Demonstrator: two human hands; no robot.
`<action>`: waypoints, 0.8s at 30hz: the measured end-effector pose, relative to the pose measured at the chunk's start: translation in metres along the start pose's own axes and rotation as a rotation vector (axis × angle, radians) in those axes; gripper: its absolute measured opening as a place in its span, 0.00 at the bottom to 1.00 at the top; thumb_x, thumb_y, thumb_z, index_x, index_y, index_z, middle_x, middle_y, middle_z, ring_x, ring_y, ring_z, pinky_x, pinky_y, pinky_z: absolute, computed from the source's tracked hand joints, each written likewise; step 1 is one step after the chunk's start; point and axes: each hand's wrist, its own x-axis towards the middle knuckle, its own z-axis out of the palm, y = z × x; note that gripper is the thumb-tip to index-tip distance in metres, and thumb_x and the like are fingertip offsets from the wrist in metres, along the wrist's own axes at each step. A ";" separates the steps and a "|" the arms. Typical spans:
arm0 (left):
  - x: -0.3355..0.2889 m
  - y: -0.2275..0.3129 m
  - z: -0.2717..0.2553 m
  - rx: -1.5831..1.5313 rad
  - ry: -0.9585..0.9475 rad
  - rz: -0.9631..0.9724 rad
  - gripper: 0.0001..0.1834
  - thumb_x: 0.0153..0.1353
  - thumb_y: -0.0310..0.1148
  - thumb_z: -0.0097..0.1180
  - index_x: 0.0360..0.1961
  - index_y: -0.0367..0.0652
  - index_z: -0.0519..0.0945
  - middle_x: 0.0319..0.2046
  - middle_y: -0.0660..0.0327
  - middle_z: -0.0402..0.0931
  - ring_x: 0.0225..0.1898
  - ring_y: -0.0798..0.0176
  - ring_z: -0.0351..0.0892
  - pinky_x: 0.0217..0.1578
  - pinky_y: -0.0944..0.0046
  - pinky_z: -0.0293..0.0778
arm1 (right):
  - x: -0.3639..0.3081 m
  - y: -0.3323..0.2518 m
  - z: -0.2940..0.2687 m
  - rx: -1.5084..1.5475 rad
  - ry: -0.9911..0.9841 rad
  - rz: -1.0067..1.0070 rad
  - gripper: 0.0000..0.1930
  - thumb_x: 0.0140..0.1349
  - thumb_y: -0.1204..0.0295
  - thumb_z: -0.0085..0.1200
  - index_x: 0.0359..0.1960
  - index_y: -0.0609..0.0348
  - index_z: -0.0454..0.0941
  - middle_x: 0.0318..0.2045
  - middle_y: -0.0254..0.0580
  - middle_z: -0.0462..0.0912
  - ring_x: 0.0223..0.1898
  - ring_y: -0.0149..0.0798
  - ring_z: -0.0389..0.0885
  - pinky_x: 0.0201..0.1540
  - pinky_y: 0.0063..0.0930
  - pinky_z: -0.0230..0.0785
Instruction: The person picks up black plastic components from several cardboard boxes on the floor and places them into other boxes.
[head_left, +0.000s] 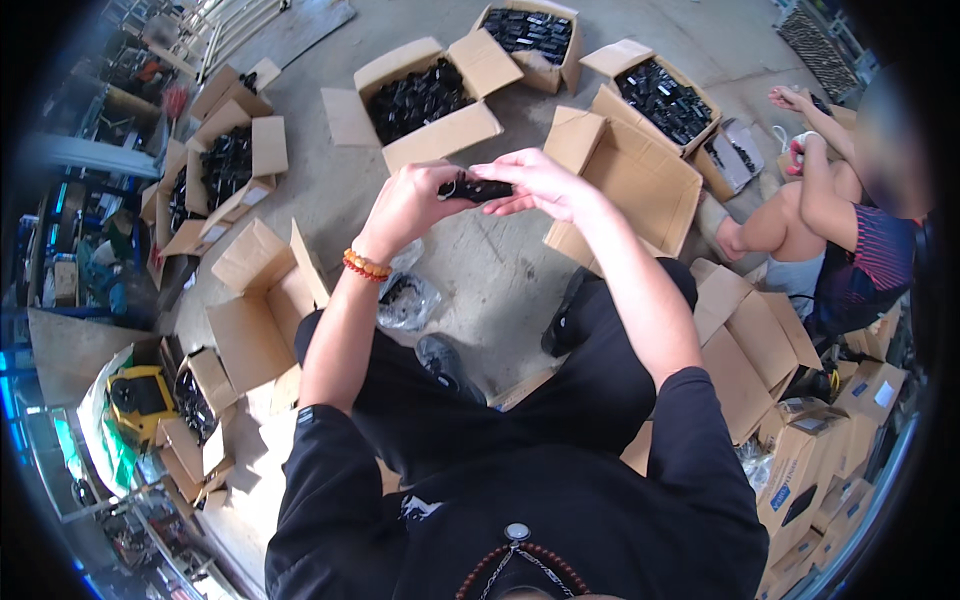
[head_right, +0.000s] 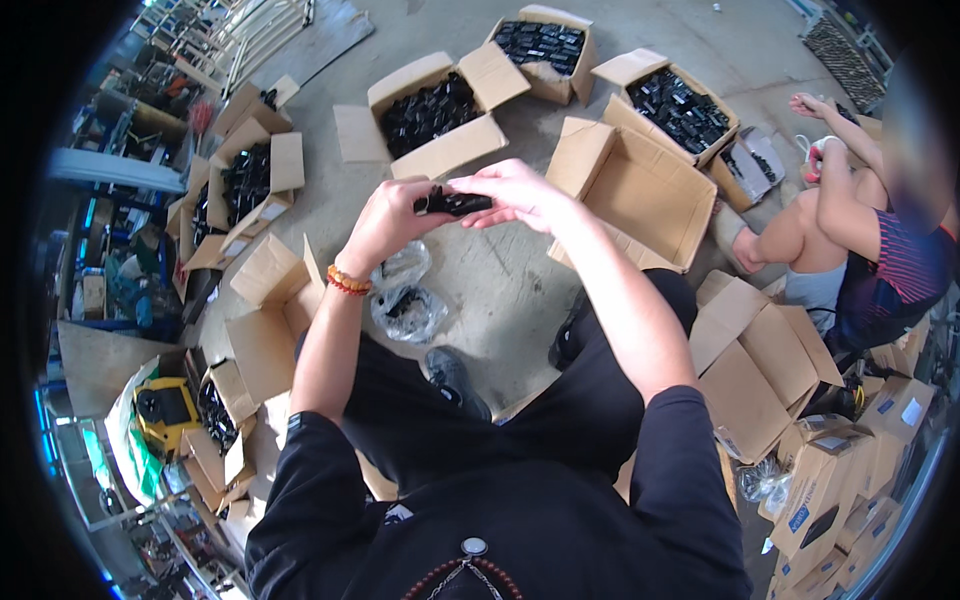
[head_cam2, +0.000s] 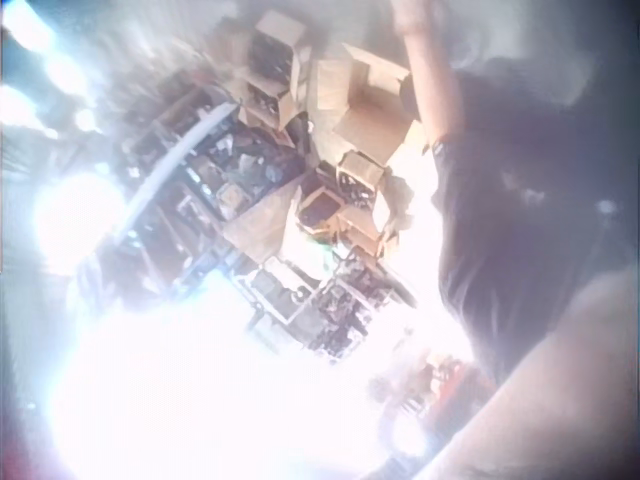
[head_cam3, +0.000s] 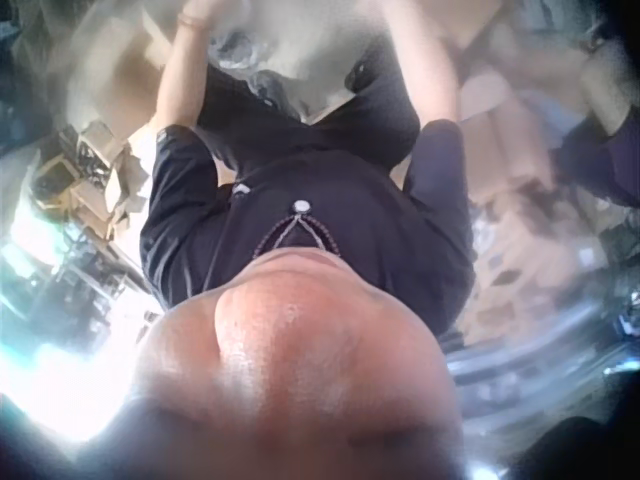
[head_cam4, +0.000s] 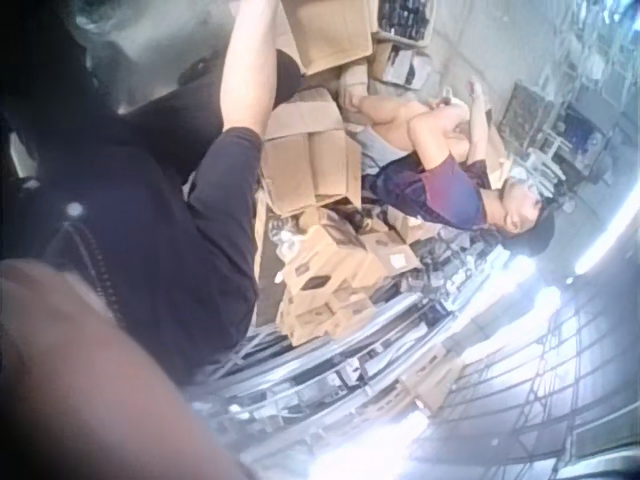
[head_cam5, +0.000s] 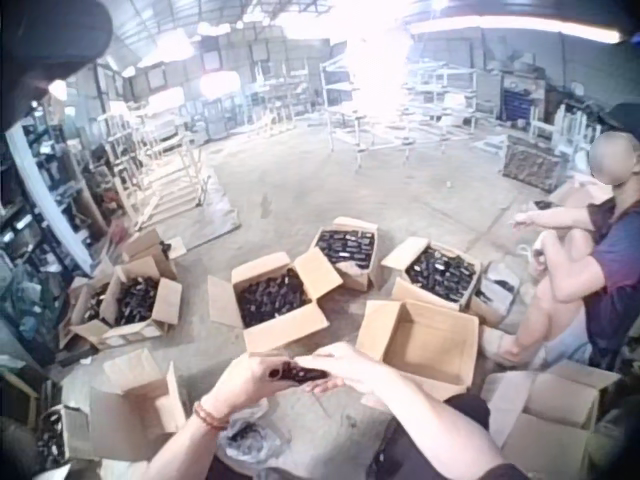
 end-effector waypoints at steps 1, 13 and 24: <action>-0.003 -0.004 0.007 -0.019 0.026 -0.012 0.16 0.44 0.30 0.73 0.34 0.36 0.82 0.26 0.58 0.80 0.29 0.56 0.81 0.31 0.61 0.73 | -0.002 0.002 -0.003 0.006 -0.023 0.000 0.18 0.64 0.61 0.59 0.47 0.62 0.79 0.39 0.43 0.84 0.33 0.33 0.85 0.36 0.21 0.80; -0.032 -0.089 0.040 -1.301 0.595 -0.640 0.15 0.65 0.37 0.56 0.42 0.40 0.66 0.27 0.59 0.77 0.29 0.59 0.83 0.28 0.66 0.79 | 0.008 0.004 -0.014 0.368 0.213 -0.320 0.13 0.65 0.67 0.57 0.45 0.64 0.79 0.42 0.41 0.83 0.43 0.36 0.84 0.47 0.25 0.80; -0.035 -0.053 0.042 -1.866 0.250 -0.514 0.19 0.73 0.47 0.36 0.56 0.46 0.63 0.51 0.49 0.73 0.58 0.46 0.72 0.64 0.46 0.66 | 0.037 0.030 0.038 0.247 0.349 -0.425 0.19 0.61 0.71 0.62 0.50 0.67 0.74 0.42 0.44 0.83 0.44 0.32 0.83 0.48 0.23 0.76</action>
